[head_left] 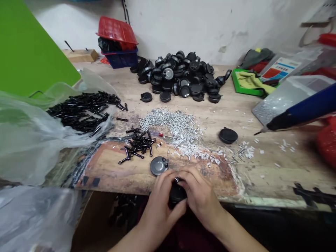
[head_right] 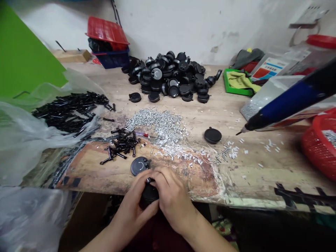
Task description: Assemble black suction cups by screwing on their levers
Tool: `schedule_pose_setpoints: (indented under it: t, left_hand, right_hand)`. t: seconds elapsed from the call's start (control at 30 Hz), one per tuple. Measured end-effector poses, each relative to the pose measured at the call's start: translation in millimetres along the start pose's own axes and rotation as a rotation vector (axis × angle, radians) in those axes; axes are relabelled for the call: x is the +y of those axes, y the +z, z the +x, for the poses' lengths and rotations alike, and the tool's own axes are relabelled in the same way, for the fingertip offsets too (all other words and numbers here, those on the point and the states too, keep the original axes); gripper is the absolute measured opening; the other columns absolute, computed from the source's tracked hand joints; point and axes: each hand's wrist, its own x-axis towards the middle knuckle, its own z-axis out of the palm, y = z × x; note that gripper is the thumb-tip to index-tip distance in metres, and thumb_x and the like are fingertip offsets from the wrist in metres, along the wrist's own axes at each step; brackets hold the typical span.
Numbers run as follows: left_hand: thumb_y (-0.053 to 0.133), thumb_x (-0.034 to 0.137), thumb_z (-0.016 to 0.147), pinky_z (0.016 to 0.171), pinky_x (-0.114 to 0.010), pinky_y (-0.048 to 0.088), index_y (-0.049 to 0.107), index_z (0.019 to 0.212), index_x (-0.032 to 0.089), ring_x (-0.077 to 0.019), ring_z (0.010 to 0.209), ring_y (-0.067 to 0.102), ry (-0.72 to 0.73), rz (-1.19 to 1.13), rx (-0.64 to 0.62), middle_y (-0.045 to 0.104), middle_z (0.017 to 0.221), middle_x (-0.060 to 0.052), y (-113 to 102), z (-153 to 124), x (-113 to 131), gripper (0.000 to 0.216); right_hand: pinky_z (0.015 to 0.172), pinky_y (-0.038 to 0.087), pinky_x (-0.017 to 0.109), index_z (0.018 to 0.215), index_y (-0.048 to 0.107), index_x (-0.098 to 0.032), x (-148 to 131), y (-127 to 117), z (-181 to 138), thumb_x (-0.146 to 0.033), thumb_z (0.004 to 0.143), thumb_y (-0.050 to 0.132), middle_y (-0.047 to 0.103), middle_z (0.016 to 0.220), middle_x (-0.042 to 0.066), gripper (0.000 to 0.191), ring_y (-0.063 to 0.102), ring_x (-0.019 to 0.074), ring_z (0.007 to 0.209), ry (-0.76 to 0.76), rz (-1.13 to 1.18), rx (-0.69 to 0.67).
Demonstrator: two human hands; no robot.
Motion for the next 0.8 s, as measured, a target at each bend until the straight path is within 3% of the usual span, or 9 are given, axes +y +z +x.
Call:
schedule_pose_setpoints:
  t: [0.1, 0.27, 0.4, 0.47, 0.63, 0.8]
  left_hand:
    - [0.057, 0.018, 0.083, 0.107, -0.046, 0.034, 0.037, 0.131, 0.026, -0.0243, 0.128, 0.038, 0.039, 0.155, -0.015, 0.043, 0.136, -0.010, -8, 0, -3, 0.052]
    - [0.066, 0.027, 0.080, 0.100, -0.044, 0.042, 0.052, 0.120, 0.025, -0.0261, 0.121, 0.047, 0.180, 0.244, 0.083, 0.051, 0.129, -0.010, -36, 6, -5, 0.042]
    - [0.060, 0.023, 0.085, 0.087, -0.034, 0.049, 0.060, 0.106, 0.024, -0.0197, 0.101, 0.059, 0.108, 0.223, 0.280, 0.062, 0.110, -0.005, -63, 14, -10, 0.021]
    - [0.060, 0.024, 0.085, 0.086, -0.035, 0.048, 0.060, 0.106, 0.024, -0.0203, 0.101, 0.058, 0.080, 0.317, 0.303, 0.060, 0.111, -0.006, -68, 18, -15, 0.021]
    - [0.062, 0.034, 0.083, 0.097, -0.044, 0.042, 0.050, 0.119, 0.021, -0.0268, 0.114, 0.050, 0.133, 0.580, 0.165, 0.055, 0.120, -0.010, -54, 27, -27, 0.040]
    - [0.061, 0.031, 0.083, 0.095, -0.045, 0.043, 0.048, 0.118, 0.018, -0.0274, 0.109, 0.049, 0.135, 0.654, 0.158, 0.054, 0.116, -0.011, -40, 32, -28, 0.039]
  right_hand:
    - [0.084, 0.051, 0.032, 0.109, 0.050, -0.020, 1, 5, -1, -0.006, 0.091, 0.041, 0.059, 0.105, 0.007, 0.025, 0.057, 0.0174, 0.097, 0.001, 0.003, 0.011]
    - [0.087, 0.050, 0.033, 0.111, 0.048, -0.020, 6, 5, 1, -0.006, 0.091, 0.040, 0.059, 0.105, 0.007, 0.025, 0.056, 0.0180, 0.100, -0.019, 0.022, 0.034]
    - [0.086, 0.049, 0.034, 0.105, 0.050, -0.018, 13, -2, 4, -0.005, 0.091, 0.041, 0.060, 0.098, 0.007, 0.021, 0.057, 0.0180, 0.096, 0.015, 0.011, 0.087]
    - [0.085, 0.050, 0.034, 0.104, 0.051, -0.016, 15, -3, 5, -0.005, 0.091, 0.041, 0.060, 0.097, 0.007, 0.020, 0.057, 0.0181, 0.095, 0.018, 0.004, 0.096]
    - [0.086, 0.050, 0.036, 0.104, 0.053, -0.014, 26, 8, 1, -0.006, 0.091, 0.041, 0.061, 0.099, 0.010, 0.019, 0.057, 0.0200, 0.097, 0.011, -0.037, 0.094]
    - [0.090, 0.050, 0.037, 0.106, 0.054, -0.013, 34, 12, -5, -0.006, 0.091, 0.042, 0.062, 0.103, 0.011, 0.019, 0.056, 0.0205, 0.101, -0.005, -0.065, 0.118]
